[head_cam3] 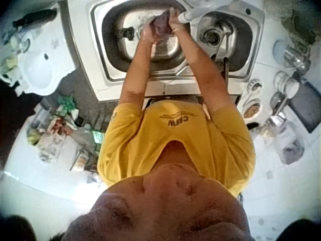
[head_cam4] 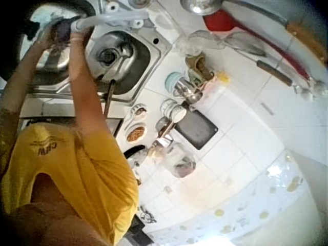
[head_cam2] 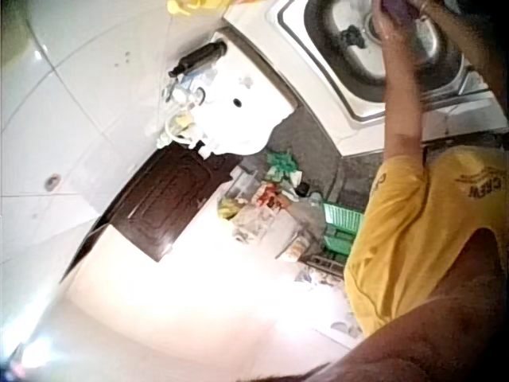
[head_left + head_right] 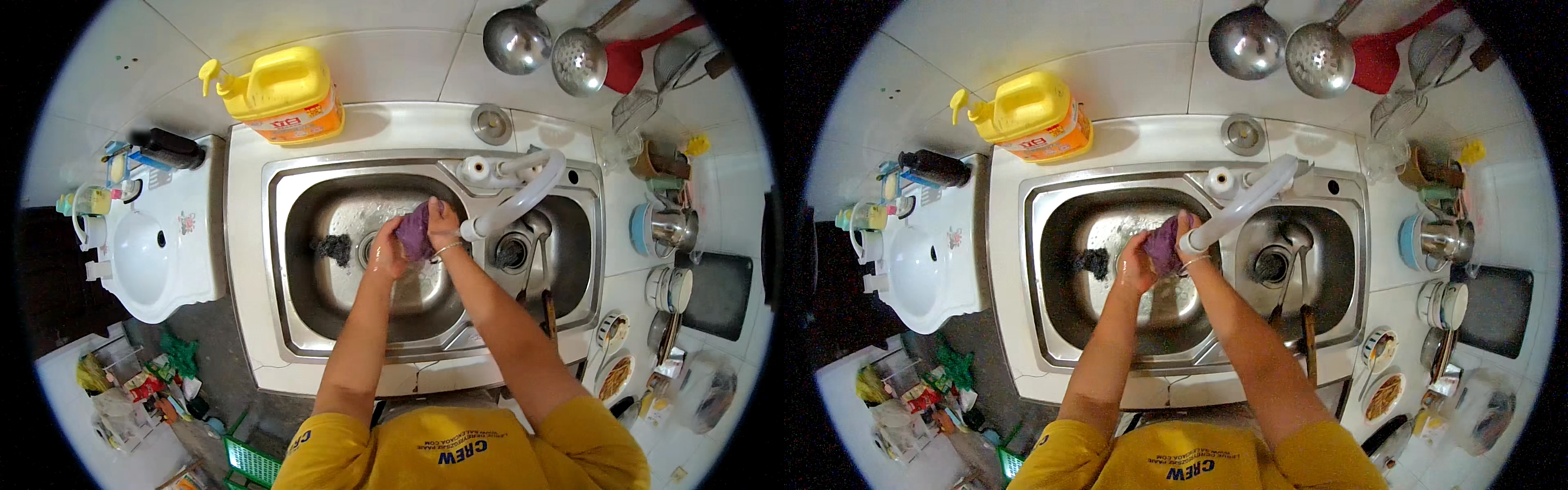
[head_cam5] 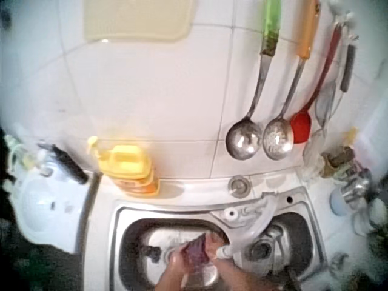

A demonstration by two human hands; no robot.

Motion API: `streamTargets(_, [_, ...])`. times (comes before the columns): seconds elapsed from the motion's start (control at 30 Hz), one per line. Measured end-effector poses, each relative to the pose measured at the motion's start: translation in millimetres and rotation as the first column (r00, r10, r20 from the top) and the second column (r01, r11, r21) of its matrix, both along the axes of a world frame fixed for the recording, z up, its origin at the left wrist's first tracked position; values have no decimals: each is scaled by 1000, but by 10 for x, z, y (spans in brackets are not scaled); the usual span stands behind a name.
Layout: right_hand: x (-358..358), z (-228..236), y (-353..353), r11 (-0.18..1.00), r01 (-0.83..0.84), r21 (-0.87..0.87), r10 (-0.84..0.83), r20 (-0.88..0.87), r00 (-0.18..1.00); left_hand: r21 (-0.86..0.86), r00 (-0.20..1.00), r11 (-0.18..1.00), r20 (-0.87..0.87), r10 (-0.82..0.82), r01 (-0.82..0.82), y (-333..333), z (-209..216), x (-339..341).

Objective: The person cleans green plastic crates by first rinsing a cloth and a scouring pad in a sink, and then using the damp cloth to wipe the top surface of the crates.

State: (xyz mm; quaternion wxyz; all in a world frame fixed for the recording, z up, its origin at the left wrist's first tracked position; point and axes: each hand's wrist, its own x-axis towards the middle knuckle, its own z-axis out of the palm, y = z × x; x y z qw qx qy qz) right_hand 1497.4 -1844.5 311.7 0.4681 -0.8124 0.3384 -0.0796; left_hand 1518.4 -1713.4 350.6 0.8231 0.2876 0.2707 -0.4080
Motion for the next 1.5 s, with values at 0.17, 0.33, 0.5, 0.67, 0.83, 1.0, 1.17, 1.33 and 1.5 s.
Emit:
streamTargets(0.17, [-223,452,357,851,-36,523,-116,255,960,142,983,972,26,184,-186,160,-237,87])
streamTargets(0.33, [-247,748,713,955,-271,-122,288,150,946,338,890,937,449,-76,-91,123,-1189,24])
streamTargets(0.5, [116,531,141,949,-257,-183,222,-195,955,642,880,766,347,-326,31,-290,-85,-11])
streamTargets(0.67, [-42,778,774,815,-494,-304,510,-28,860,426,934,886,206,-291,182,324,-1341,168])
streamTargets(0.83, [181,204,35,970,-244,11,242,-170,955,-37,970,975,-102,-220,217,-68,-49,16])
streamTargets(1.0, [3,432,102,-142,353,925,-104,-368,924,-199,993,973,-32,110,-114,209,-53,137])
streamTargets(1.17, [-146,-125,64,397,154,905,-239,-60,969,179,975,979,183,-128,95,267,24,172])
streamTargets(1.33, [-13,135,47,963,15,268,-13,-9,1000,652,957,743,88,-277,155,552,-177,40])
streamTargets(1.5, [-86,998,262,903,-420,90,397,203,895,379,953,894,87,-290,237,311,-69,49])
